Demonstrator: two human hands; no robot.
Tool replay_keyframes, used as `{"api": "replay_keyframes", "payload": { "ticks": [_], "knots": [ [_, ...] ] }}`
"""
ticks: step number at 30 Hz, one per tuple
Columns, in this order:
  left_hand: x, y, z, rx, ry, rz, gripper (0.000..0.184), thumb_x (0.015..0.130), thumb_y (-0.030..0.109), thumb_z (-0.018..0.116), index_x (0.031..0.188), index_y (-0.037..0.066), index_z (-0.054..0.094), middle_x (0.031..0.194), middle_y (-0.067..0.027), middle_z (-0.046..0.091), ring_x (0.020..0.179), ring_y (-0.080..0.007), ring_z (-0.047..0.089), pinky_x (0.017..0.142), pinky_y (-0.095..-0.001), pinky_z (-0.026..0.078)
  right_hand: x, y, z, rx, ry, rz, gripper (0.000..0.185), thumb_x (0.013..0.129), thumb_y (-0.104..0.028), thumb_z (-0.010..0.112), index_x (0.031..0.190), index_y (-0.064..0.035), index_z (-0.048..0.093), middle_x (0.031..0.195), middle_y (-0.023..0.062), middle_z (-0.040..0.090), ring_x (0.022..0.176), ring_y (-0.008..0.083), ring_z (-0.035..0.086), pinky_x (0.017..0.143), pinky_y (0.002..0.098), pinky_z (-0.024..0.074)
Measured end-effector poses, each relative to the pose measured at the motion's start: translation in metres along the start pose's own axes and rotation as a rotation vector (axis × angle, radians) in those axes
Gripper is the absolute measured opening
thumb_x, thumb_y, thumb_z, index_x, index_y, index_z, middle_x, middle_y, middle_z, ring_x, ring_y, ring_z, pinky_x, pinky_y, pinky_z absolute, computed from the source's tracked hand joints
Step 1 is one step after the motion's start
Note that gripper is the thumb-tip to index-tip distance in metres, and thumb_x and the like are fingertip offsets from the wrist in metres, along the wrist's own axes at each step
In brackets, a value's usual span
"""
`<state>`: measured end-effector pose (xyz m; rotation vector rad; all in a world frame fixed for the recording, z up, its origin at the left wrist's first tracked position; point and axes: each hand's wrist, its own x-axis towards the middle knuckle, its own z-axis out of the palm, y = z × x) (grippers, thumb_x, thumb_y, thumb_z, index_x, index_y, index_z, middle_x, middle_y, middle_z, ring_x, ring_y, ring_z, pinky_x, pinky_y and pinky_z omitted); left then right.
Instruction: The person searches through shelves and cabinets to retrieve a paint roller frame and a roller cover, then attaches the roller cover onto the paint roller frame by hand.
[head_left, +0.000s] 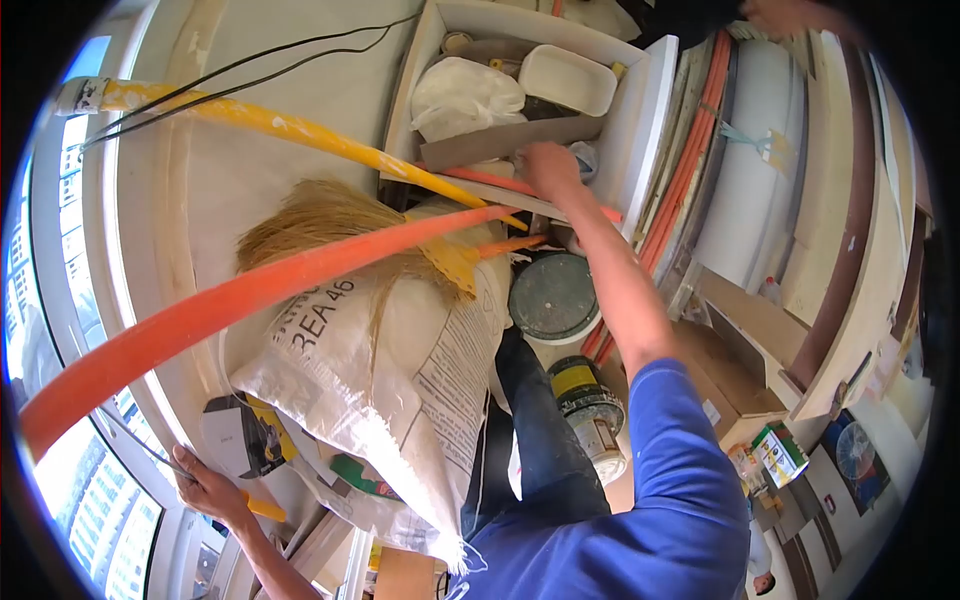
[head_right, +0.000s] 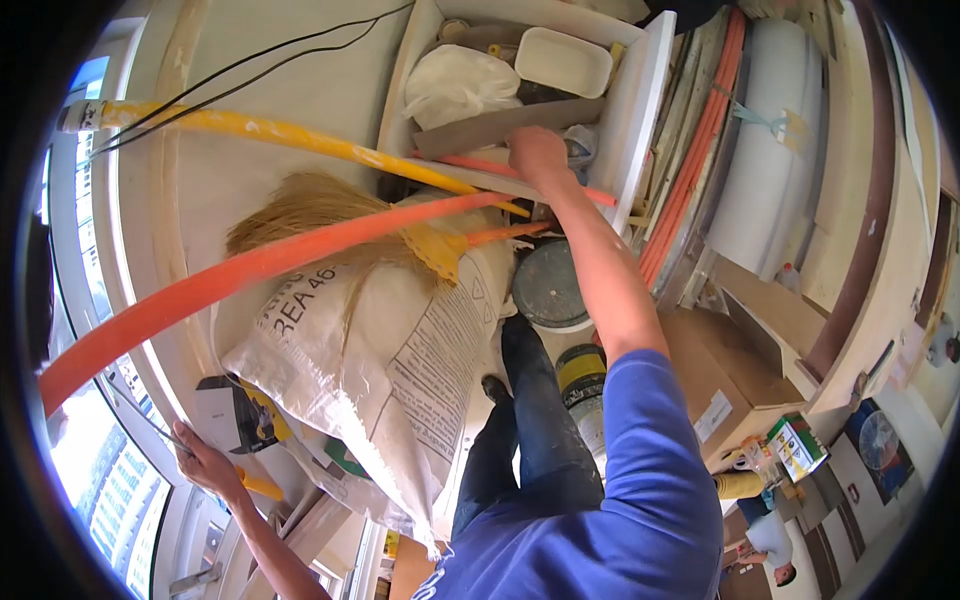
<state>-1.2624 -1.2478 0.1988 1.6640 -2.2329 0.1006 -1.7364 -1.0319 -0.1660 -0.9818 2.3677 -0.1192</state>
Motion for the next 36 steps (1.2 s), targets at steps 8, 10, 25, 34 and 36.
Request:
{"api": "replay_keyframes", "payload": {
  "ticks": [8, 10, 25, 34, 36],
  "knots": [
    [-0.001, -0.03, -0.004, 0.012, -0.029, -0.061, 0.043, 0.106, 0.031, 0.051, 0.092, -0.006, 0.068, 0.065, -0.0075, 0.056, 0.059, -0.0132, 0.047, 0.052, -0.0337, 0.037, 0.078, -0.075, 0.022, 0.057, 0.46, -0.15, 0.046, 0.081, -0.022, 0.073, 0.125, -0.0154, 0.06, 0.127, 0.0125, 0.058, 0.115, 0.0332, 0.06, 0.088, 0.0426, 0.055],
    [0.001, -0.03, -0.002, -0.031, -0.018, -0.046, 0.043, 0.106, 0.03, 0.05, 0.096, -0.007, 0.069, 0.067, -0.0096, 0.059, 0.06, -0.0137, 0.049, 0.053, -0.0341, 0.037, 0.095, -0.077, 0.034, 0.018, 0.35, -0.052, 0.047, 0.081, -0.022, 0.075, 0.124, -0.0154, 0.06, 0.123, 0.0114, 0.058, 0.115, 0.0339, 0.059, 0.089, 0.043, 0.055],
    [0.0, -0.02, 0.001, -0.082, -0.011, 0.036, 0.044, 0.107, 0.032, 0.049, 0.074, 0.003, 0.055, 0.058, 0.0011, 0.045, 0.056, -0.007, 0.039, 0.05, -0.0282, 0.03, 0.08, -0.033, 0.031, 0.017, 0.226, -0.217, 0.017, 0.086, -0.004, 0.056, 0.101, -0.0073, 0.063, 0.103, 0.0147, 0.064, 0.099, 0.0345, 0.064, 0.084, 0.0452, 0.0534],
    [0.003, -0.025, -0.01, 0.018, -0.153, -0.013, 0.036, 0.108, 0.025, 0.045, 0.1, -0.006, 0.064, 0.063, -0.0066, 0.053, 0.054, -0.0137, 0.042, 0.05, -0.0327, 0.032, 0.051, -0.006, -0.052, -0.016, 0.185, -0.255, 0.024, 0.079, 0.004, 0.057, 0.1, -0.0046, 0.065, 0.1, 0.0159, 0.065, 0.099, 0.0362, 0.064, 0.086, 0.0456, 0.0521],
    [0.003, -0.022, -0.008, 0.017, -0.141, -0.018, 0.036, 0.108, 0.025, 0.045, 0.1, -0.005, 0.064, 0.062, -0.0054, 0.051, 0.054, -0.0128, 0.041, 0.05, -0.0326, 0.031, 0.047, 0.007, -0.054, -0.066, 0.123, -0.298, 0.026, 0.079, 0.005, 0.057, 0.102, -0.0049, 0.065, 0.1, 0.016, 0.065, 0.099, 0.0365, 0.064, 0.087, 0.0457, 0.0521]
  ]
}}
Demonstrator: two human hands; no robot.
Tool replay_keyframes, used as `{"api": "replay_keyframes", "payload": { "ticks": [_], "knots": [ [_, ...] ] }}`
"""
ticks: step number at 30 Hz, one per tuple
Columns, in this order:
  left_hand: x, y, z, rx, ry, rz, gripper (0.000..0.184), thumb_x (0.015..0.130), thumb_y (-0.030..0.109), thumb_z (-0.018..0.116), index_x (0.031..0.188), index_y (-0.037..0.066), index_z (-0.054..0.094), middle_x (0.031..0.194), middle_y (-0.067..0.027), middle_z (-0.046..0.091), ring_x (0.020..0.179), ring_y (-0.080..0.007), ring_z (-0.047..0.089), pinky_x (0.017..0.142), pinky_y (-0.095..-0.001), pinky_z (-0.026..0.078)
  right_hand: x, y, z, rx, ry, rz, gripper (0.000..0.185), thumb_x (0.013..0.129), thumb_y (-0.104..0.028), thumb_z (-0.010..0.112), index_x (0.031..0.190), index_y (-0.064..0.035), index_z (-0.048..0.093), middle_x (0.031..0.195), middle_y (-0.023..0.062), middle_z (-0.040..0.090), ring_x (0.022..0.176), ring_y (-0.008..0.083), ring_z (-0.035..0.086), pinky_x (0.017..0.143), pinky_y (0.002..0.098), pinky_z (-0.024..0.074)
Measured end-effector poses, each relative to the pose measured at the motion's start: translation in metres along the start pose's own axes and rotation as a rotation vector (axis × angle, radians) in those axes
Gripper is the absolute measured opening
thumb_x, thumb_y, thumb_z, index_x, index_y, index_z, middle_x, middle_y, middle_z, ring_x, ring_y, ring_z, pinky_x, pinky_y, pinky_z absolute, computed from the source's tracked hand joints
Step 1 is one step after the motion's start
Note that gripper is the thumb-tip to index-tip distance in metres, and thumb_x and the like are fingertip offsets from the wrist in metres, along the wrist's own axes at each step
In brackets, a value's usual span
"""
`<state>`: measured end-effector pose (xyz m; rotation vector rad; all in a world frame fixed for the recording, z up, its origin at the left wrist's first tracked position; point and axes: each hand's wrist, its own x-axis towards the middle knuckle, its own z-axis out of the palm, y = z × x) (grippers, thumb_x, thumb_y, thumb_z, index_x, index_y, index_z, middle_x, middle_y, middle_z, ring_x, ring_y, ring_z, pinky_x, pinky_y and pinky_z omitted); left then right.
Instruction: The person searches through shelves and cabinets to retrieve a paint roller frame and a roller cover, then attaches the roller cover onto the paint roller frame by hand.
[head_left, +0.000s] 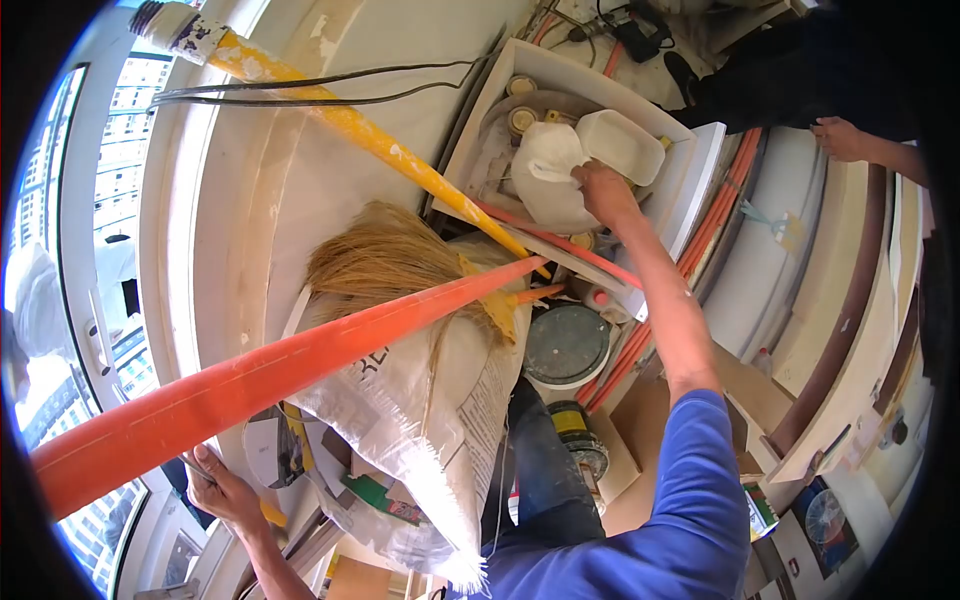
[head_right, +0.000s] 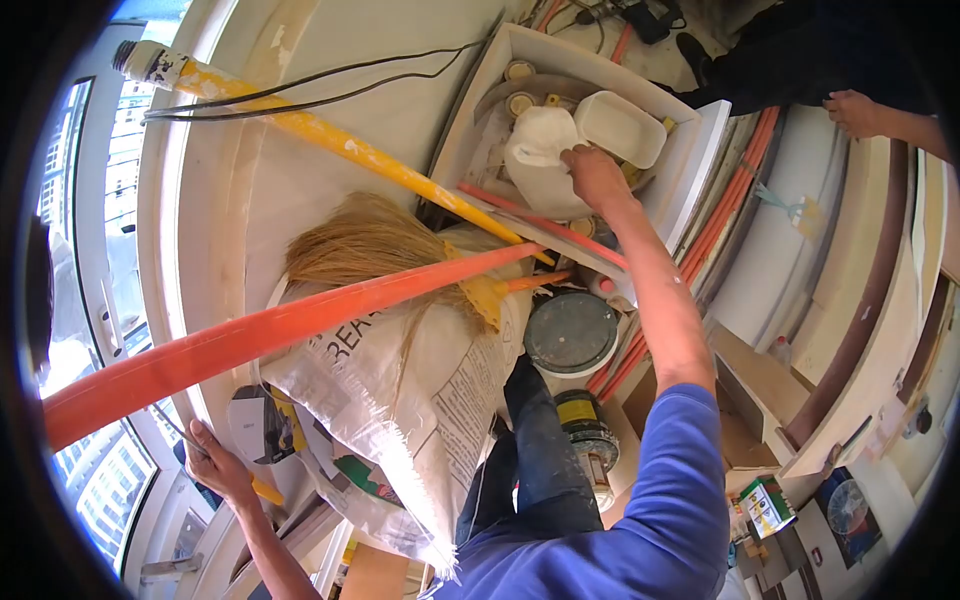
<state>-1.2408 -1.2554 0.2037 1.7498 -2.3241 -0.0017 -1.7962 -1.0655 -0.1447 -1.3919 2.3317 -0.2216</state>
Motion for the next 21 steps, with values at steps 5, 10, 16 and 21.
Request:
{"api": "replay_keyframes", "payload": {
  "ticks": [5, 10, 16, 21],
  "knots": [
    [-0.001, 0.006, 0.005, -0.091, 0.048, -0.01, 0.035, 0.107, 0.025, 0.046, 0.1, -0.005, 0.064, 0.063, -0.0055, 0.052, 0.055, -0.0123, 0.042, 0.05, -0.0319, 0.032, -0.014, 0.028, 0.011, -0.024, -0.045, 0.019, 0.029, 0.078, 0.006, 0.057, 0.103, -0.0051, 0.067, 0.1, 0.0164, 0.066, 0.101, 0.0369, 0.065, 0.087, 0.0463, 0.0525],
    [0.0, 0.001, 0.005, -0.049, 0.074, 0.011, 0.039, 0.107, 0.03, 0.048, 0.086, -0.001, 0.061, 0.06, -0.0038, 0.053, 0.055, -0.0103, 0.044, 0.051, -0.0309, 0.034, -0.016, 0.032, 0.009, -0.026, -0.037, 0.083, 0.03, 0.078, 0.007, 0.056, 0.104, -0.004, 0.068, 0.099, 0.0166, 0.066, 0.101, 0.0368, 0.065, 0.086, 0.0462, 0.0523],
    [-0.001, 0.01, 0.004, -0.044, 0.085, 0.013, 0.043, 0.107, 0.033, 0.049, 0.08, 0.002, 0.06, 0.059, -0.0019, 0.053, 0.055, -0.0083, 0.046, 0.05, -0.0294, 0.036, -0.012, 0.04, 0.013, 0.2, 0.121, 0.0, 0.03, 0.08, 0.005, 0.056, 0.106, -0.0023, 0.067, 0.106, 0.021, 0.064, 0.103, 0.0399, 0.063, 0.089, 0.0479, 0.0496],
    [-0.003, -0.001, 0.002, -0.001, 0.067, 0.079, 0.042, 0.107, 0.032, 0.048, 0.08, 0.002, 0.06, 0.06, -0.002, 0.055, 0.055, -0.0078, 0.048, 0.05, -0.0287, 0.037, 0.015, 0.037, 0.019, 0.393, 0.263, -0.025, 0.032, 0.081, 0.002, 0.054, 0.112, 0.0012, 0.065, 0.11, 0.0223, 0.063, 0.103, 0.0419, 0.062, 0.091, 0.0456, 0.0487]
  ]
}}
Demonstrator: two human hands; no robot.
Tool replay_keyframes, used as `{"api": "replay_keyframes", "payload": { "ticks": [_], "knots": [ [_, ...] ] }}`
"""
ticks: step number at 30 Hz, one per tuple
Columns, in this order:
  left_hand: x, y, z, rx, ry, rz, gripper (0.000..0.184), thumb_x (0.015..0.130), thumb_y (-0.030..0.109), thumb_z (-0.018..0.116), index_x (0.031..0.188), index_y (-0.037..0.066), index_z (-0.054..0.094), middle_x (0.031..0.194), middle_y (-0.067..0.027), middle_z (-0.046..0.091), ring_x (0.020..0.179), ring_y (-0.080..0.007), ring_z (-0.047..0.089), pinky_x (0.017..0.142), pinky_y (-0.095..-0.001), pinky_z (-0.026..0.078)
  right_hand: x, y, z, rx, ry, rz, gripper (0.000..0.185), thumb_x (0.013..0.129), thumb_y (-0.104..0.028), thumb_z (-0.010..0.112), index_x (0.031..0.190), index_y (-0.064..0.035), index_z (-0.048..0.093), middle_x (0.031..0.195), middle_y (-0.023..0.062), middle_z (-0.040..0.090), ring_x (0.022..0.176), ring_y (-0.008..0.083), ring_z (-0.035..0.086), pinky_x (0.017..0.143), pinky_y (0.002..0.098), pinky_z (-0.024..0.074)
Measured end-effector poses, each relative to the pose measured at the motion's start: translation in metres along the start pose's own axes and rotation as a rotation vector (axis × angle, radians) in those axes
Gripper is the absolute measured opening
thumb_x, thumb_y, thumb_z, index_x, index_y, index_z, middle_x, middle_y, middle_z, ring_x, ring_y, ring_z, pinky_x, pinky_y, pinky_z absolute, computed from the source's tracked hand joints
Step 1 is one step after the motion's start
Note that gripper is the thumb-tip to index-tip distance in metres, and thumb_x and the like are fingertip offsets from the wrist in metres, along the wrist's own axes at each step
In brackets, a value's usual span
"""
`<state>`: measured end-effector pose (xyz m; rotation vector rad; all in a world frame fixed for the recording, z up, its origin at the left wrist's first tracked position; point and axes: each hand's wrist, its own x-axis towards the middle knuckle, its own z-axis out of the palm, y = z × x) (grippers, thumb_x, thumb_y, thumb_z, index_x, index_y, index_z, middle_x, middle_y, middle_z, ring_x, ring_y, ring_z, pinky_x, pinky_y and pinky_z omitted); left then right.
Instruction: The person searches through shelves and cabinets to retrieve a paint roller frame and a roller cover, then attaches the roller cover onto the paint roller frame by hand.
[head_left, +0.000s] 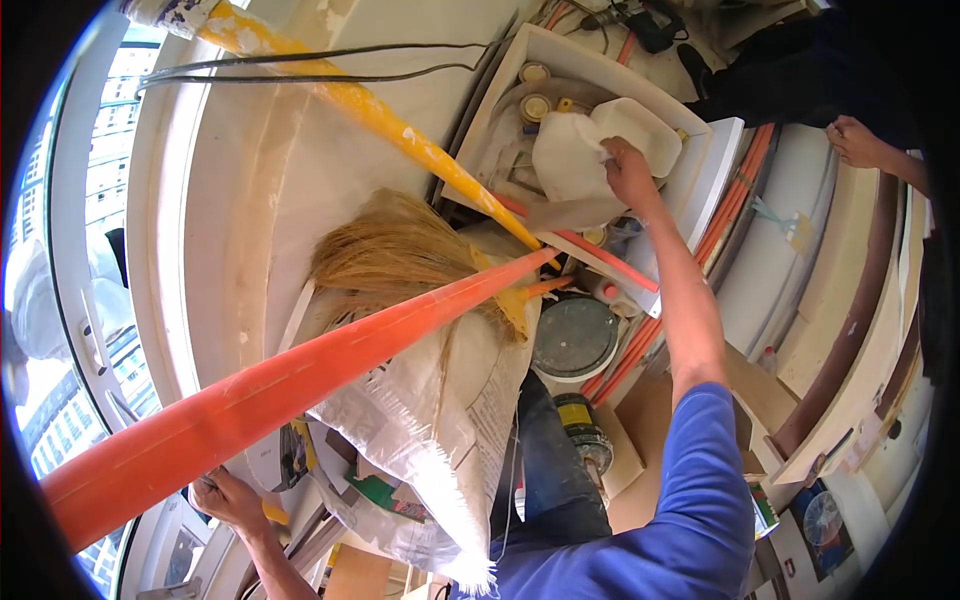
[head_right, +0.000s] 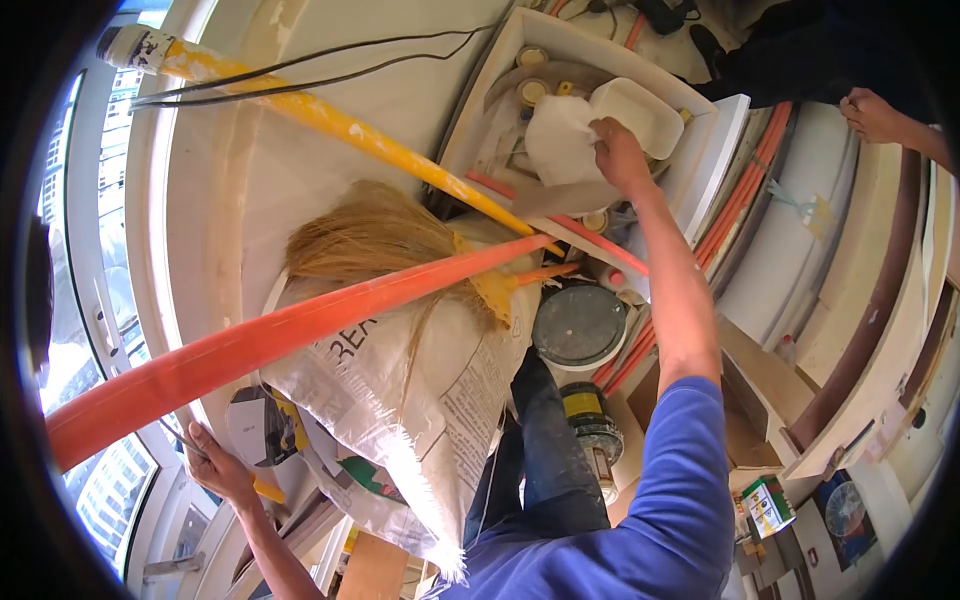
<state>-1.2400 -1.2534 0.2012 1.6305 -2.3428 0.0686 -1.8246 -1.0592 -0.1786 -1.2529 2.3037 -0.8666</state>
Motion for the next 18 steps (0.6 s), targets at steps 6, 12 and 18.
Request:
{"api": "replay_keyframes", "payload": {
  "ticks": [6, 12, 18],
  "knots": [
    [-0.001, -0.004, 0.007, 0.02, 0.076, 0.059, 0.042, 0.107, 0.032, 0.047, 0.08, 0.002, 0.061, 0.061, -0.0024, 0.058, 0.056, -0.0081, 0.051, 0.051, -0.028, 0.039, 0.029, -0.005, 0.005, 0.226, 0.073, 0.075, 0.036, 0.085, -0.004, 0.053, 0.119, 0.0037, 0.062, 0.107, 0.027, 0.066, 0.101, 0.0422, 0.064, 0.091, 0.0425, 0.049],
    [-0.001, 0.001, 0.008, 0.002, 0.086, 0.055, 0.041, 0.107, 0.031, 0.047, 0.082, 0.002, 0.062, 0.063, -0.003, 0.06, 0.057, -0.0081, 0.053, 0.052, -0.0272, 0.041, 0.06, -0.016, 0.019, 0.348, 0.113, 0.234, 0.043, 0.089, -0.013, 0.052, 0.128, 0.005, 0.058, 0.111, 0.0297, 0.067, 0.104, 0.0393, 0.066, 0.093, 0.0403, 0.049],
    [-0.005, 0.007, 0.006, -0.046, 0.061, -0.015, 0.04, 0.108, 0.03, 0.046, 0.085, 0.002, 0.063, 0.067, -0.0035, 0.062, 0.06, -0.0077, 0.055, 0.053, -0.0269, 0.042, 0.044, -0.021, 0.003, 0.25, 0.029, 0.213, 0.042, 0.09, -0.012, 0.051, 0.129, 0.0017, 0.059, 0.106, 0.0232, 0.069, 0.098, 0.0276, 0.067, 0.088, 0.0353, 0.0499]
  ]
}}
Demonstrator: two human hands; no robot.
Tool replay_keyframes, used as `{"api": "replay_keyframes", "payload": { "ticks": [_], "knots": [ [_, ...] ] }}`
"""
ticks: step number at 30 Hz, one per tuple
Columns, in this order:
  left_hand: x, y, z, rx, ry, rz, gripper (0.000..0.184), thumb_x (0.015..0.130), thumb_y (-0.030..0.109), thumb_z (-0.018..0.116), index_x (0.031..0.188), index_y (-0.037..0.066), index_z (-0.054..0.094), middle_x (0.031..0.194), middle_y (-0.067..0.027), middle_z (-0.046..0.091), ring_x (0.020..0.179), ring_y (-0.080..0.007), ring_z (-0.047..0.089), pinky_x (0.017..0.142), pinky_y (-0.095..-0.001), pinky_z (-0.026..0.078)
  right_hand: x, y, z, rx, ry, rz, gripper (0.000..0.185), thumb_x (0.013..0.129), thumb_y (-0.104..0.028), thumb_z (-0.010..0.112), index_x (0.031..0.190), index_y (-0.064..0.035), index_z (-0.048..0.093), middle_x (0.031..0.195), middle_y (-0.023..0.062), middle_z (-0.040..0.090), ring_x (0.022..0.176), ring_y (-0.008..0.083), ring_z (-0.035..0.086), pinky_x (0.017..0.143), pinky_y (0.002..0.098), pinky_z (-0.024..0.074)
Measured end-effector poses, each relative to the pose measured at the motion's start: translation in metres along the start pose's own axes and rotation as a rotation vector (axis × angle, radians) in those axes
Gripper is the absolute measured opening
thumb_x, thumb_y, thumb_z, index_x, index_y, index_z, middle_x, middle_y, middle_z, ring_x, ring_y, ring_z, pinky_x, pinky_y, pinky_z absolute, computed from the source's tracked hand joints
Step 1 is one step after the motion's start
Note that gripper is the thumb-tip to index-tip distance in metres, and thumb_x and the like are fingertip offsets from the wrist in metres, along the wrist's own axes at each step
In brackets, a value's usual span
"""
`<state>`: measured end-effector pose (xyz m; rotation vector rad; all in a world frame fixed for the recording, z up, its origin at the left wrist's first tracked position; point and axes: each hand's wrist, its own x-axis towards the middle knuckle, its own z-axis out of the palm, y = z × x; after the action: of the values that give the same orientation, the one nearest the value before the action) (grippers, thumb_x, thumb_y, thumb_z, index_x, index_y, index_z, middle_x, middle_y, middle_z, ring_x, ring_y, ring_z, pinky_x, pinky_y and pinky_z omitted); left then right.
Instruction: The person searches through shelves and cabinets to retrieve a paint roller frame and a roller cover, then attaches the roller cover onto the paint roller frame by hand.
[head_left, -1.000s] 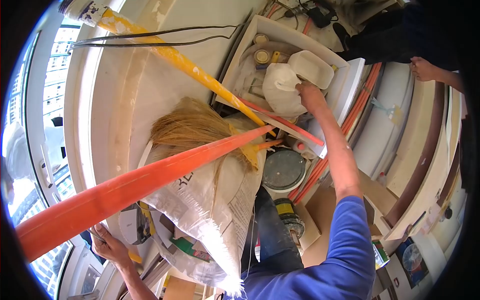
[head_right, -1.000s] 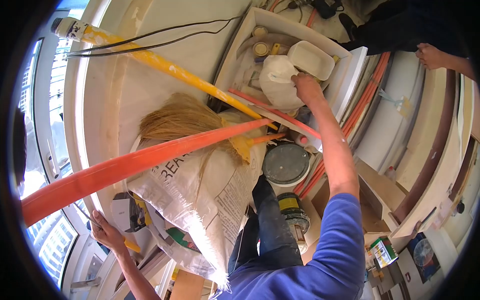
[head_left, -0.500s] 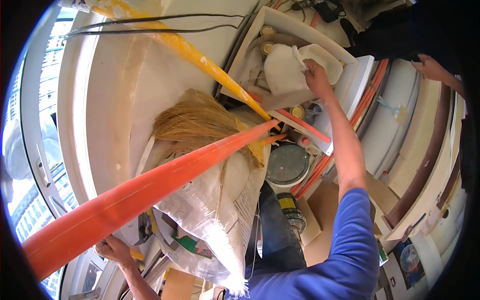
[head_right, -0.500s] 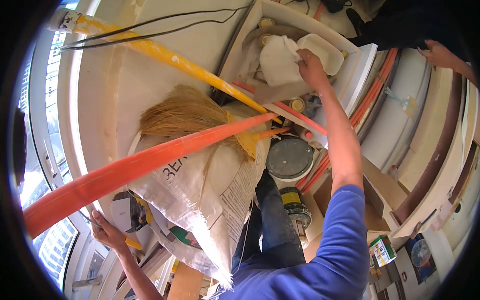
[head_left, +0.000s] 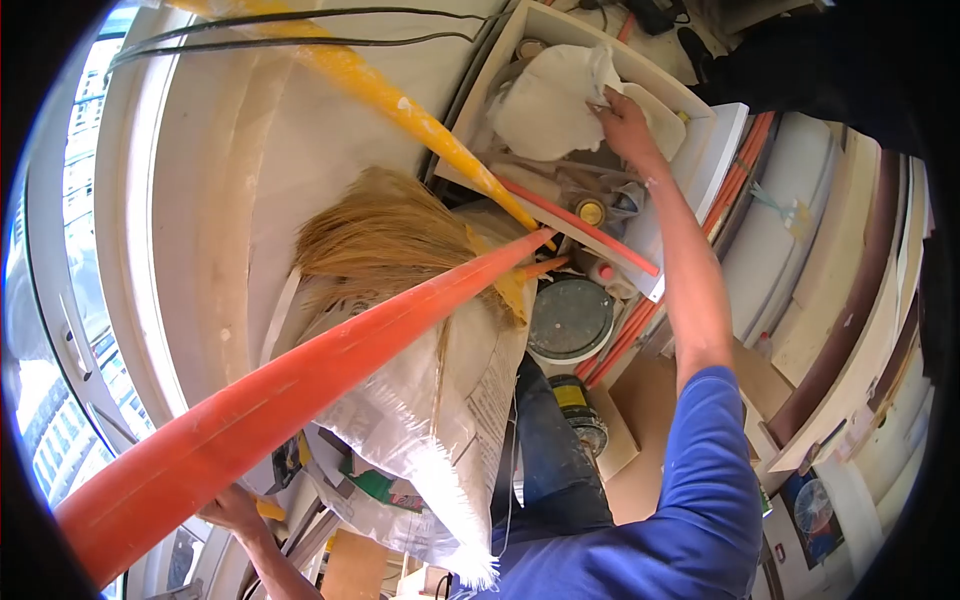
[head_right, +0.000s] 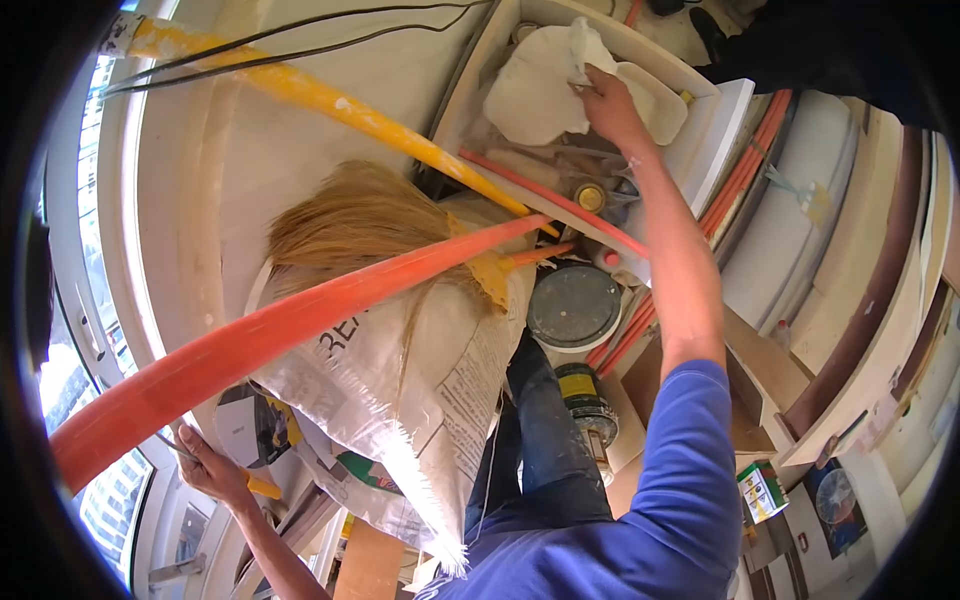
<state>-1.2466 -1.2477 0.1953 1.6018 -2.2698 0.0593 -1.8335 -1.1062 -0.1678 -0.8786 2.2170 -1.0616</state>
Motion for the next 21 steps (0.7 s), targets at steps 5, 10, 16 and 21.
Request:
{"api": "replay_keyframes", "payload": {
  "ticks": [5, 10, 16, 21],
  "knots": [
    [0.001, 0.001, 0.001, 0.054, 0.002, 0.053, 0.038, 0.108, 0.029, 0.046, 0.092, 0.001, 0.066, 0.069, -0.0049, 0.064, 0.061, -0.0084, 0.057, 0.053, -0.0276, 0.043, -0.025, -0.017, -0.038, 0.089, -0.272, 0.025, 0.04, 0.087, 0.0, 0.05, 0.125, 0.0027, 0.061, 0.103, 0.014, 0.069, 0.096, 0.0166, 0.062, 0.088, 0.0314, 0.0481],
    [0.001, 0.002, 0.002, 0.061, 0.007, 0.06, 0.037, 0.108, 0.03, 0.046, 0.095, 0.002, 0.068, 0.07, -0.0053, 0.065, 0.062, -0.009, 0.059, 0.054, -0.0279, 0.044, -0.045, -0.039, -0.057, -0.201, -0.461, -0.155, 0.033, 0.077, 0.006, 0.053, 0.109, 0.0044, 0.062, 0.096, 0.0162, 0.064, 0.093, 0.0277, 0.063, 0.086, 0.0353, 0.0481],
    [0.002, 0.007, 0.003, 0.087, 0.013, 0.09, 0.037, 0.107, 0.031, 0.047, 0.099, 0.002, 0.069, 0.07, -0.0059, 0.066, 0.062, -0.0097, 0.06, 0.054, -0.0282, 0.046, -0.068, -0.076, -0.071, -0.475, -0.558, -0.309, 0.032, 0.071, 0.006, 0.053, 0.101, 0.004, 0.063, 0.096, 0.0219, 0.062, 0.093, 0.0422, 0.06, 0.084, 0.0442, 0.048],
    [0.002, 0.01, 0.002, 0.056, 0.011, 0.06, 0.037, 0.107, 0.031, 0.047, 0.101, 0.003, 0.07, 0.069, -0.0055, 0.065, 0.062, -0.0096, 0.06, 0.054, -0.0281, 0.045, -0.055, -0.067, -0.059, -0.378, -0.35, -0.308, 0.031, 0.074, 0.003, 0.053, 0.104, 0.0038, 0.063, 0.095, 0.0232, 0.063, 0.092, 0.0431, 0.06, 0.083, 0.0463, 0.048]
  ]
}}
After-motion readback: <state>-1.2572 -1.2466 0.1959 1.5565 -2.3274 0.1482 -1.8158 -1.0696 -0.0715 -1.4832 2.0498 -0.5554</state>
